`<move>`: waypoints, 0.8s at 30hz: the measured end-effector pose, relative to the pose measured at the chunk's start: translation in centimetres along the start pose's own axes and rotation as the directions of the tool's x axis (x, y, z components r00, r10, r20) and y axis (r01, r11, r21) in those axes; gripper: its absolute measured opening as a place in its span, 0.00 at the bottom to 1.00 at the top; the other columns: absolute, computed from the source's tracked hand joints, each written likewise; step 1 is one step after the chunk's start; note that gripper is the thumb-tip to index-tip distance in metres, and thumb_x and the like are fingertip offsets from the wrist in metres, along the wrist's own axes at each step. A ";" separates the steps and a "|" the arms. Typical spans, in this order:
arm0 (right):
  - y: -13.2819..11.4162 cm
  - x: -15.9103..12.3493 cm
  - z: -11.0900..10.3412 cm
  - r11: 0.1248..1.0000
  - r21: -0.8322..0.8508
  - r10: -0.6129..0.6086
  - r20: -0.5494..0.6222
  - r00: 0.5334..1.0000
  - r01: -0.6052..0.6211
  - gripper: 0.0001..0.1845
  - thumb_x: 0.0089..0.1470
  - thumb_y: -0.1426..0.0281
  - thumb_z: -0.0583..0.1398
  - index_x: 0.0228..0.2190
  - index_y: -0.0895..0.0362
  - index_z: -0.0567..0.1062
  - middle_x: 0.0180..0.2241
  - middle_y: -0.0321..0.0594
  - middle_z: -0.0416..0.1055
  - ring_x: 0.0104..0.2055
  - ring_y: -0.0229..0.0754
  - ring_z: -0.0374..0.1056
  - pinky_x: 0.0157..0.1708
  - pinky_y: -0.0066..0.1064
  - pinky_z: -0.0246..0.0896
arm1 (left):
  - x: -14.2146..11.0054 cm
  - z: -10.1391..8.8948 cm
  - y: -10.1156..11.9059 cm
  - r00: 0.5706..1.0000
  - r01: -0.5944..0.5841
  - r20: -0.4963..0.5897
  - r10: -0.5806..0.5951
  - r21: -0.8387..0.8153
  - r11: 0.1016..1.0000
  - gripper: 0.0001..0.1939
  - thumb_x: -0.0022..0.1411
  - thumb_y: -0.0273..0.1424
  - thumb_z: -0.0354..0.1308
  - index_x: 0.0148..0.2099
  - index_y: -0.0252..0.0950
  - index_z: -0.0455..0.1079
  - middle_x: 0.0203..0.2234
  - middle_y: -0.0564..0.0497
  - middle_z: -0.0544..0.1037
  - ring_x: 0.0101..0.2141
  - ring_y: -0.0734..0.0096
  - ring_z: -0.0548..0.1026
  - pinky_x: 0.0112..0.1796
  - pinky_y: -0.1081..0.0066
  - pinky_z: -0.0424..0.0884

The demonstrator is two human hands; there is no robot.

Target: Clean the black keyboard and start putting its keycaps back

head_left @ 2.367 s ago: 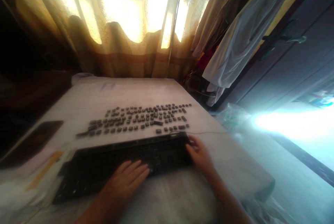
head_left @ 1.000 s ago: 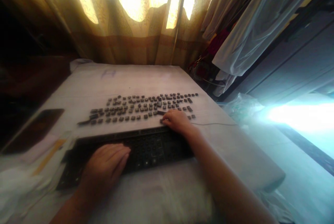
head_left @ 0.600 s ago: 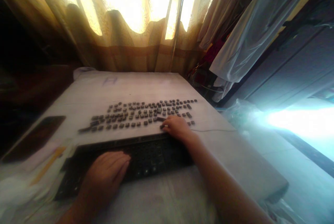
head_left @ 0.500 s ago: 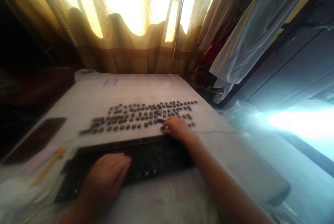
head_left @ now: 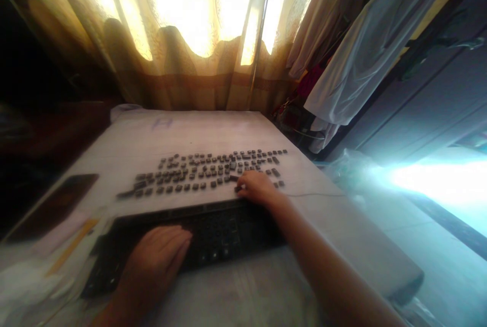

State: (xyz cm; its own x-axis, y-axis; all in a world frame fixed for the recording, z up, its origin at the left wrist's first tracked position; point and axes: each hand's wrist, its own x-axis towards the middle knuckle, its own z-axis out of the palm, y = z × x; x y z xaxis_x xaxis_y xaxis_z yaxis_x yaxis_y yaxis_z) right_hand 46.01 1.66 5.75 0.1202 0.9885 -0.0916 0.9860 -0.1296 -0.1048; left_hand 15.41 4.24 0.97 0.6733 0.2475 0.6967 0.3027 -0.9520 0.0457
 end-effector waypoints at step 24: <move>-3.4 -12.7 4.2 0.886 0.379 -0.133 -0.343 0.930 0.266 0.09 0.53 0.73 0.67 0.39 0.53 0.79 0.38 0.40 0.79 0.41 0.44 0.74 0.42 0.35 0.70 | 0.8 0.4 4.0 0.994 -0.076 0.071 0.085 -0.124 0.989 0.10 0.70 0.27 0.53 0.46 0.37 0.76 0.38 0.49 0.83 0.40 0.65 0.80 0.44 0.63 0.75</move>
State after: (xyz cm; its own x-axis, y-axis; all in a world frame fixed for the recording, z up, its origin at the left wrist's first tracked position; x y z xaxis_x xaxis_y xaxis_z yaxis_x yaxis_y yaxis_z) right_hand 40.70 -10.77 3.13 0.0207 0.9630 0.2686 0.8623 0.1188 -0.4924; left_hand 17.40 0.69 1.40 0.7430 0.1776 0.6453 0.1648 -0.9830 0.0809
